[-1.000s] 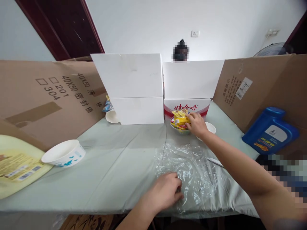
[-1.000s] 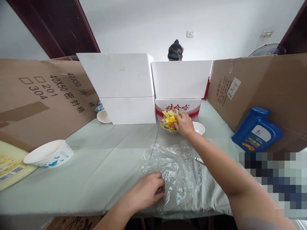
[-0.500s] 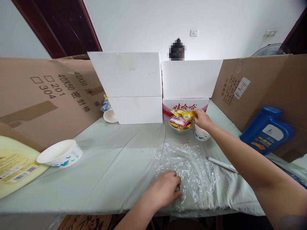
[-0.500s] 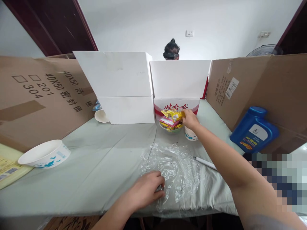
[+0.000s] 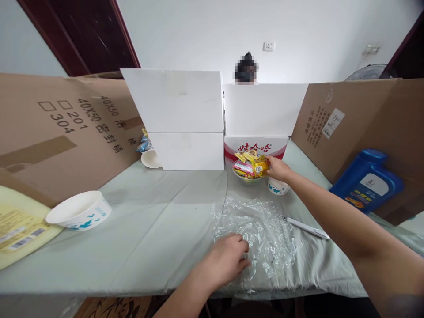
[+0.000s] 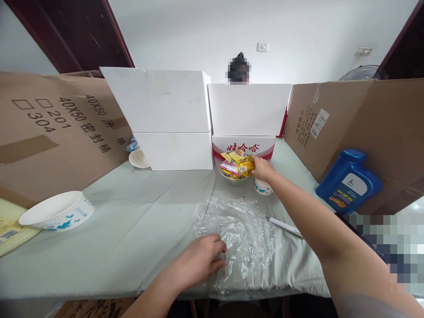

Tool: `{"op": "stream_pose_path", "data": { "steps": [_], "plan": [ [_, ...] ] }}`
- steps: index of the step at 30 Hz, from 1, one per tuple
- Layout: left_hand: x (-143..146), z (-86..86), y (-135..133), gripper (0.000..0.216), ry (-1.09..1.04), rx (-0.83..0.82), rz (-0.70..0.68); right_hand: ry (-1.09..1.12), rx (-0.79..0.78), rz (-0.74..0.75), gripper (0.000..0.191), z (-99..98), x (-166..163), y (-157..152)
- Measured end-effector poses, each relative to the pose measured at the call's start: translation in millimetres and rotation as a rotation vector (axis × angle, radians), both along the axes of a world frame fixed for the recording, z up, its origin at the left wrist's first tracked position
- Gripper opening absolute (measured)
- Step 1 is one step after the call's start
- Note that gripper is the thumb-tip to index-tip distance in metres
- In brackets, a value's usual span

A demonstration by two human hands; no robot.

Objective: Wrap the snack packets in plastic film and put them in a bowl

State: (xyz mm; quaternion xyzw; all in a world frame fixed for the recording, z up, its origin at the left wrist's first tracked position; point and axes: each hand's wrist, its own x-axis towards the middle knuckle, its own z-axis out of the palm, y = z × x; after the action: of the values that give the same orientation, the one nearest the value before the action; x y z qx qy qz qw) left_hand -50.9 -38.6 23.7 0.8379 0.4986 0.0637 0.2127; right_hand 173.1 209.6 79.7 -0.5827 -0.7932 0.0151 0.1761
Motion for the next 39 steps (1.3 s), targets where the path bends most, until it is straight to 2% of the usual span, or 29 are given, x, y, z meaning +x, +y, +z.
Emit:
{"op": "stream_pose_path", "data": {
  "steps": [3, 6, 8, 9, 11, 13, 14, 16, 20, 21, 25, 29, 33, 36, 39],
  "plan": [
    [-3.6, 8.6, -0.6, 0.012, -0.058, 0.026, -0.01, 0.041, 0.068, 0.057, 0.063, 2.2, 4.4, -13.9],
    [-9.0, 14.5, -4.8, 0.015, -0.076, -0.019, -0.06, 0.089, 0.139, 0.084, 0.044, 4.0, 8.0, -42.1],
    [-12.0, 15.4, -9.4, 0.032, -0.056, -0.087, -0.114, 0.121, 0.122, 0.14, 0.031, 0.8, 11.0, -72.5],
    [-13.0, 14.9, -11.9, 0.041, -0.042, -0.112, -0.134, 0.129, 0.08, 0.204, 0.026, -2.7, 13.2, -91.0],
    [-14.2, 12.2, -16.2, 0.057, -0.011, -0.129, -0.144, 0.166, -0.138, 0.517, 0.026, -13.4, 19.4, -132.0],
    [-15.0, 8.1, -18.8, 0.067, 0.014, -0.1, -0.114, 0.057, -0.301, 0.809, 0.037, -27.1, 28.0, -172.5],
    [-15.6, 6.0, -19.3, 0.07, 0.025, -0.078, -0.088, -0.009, -0.315, 0.862, 0.048, -34.0, 32.8, -190.3],
    [-17.3, 3.0, -18.9, 0.068, 0.043, -0.044, -0.025, -0.057, -0.309, 0.818, 0.057, -45.4, 42.7, -217.7],
    [-21.1, 6.4, -16.4, 0.021, 0.029, -0.049, -0.009, -0.026, -0.325, 0.635, 0.038, -53.6, 56.1, -241.3],
    [-21.5, 9.1, -16.2, 0.016, 0.014, -0.05, -0.03, -0.014, -0.334, 0.606, 0.034, -53.1, 57.4, -243.2],
    [-22.2, 21.4, -18.9, 0.015, -0.035, -0.089, -0.084, 0.083, -0.343, 0.607, 0.02, -49.9, 56.4, -248.6],
    [-27.7, 27.1, -22.3, 0.008, -0.051, -0.215, -0.07, 0.22, -0.397, 0.696, 0.023, -50.1, 56.1, -255.1],
    [-42.1, 22.2, -13.4, 0.007, -0.162, -0.289, -0.047, 0.456, -0.525, 0.565, 0.014, -52.2, 57.7, -252.8],
    [-54.4, 12.7, 2.5, 0.015, -0.393, -0.329, 0.066, 0.713, -0.571, 0.437, 0.017, -56.5, 52.7, -239.3],
    [-60.7, 1.2, 20.5, 0.02, -0.646, -0.263, 0.279, 0.951, -0.584, 0.288, 0.033, -64.2, 41.9, -217.6]
  ]
}}
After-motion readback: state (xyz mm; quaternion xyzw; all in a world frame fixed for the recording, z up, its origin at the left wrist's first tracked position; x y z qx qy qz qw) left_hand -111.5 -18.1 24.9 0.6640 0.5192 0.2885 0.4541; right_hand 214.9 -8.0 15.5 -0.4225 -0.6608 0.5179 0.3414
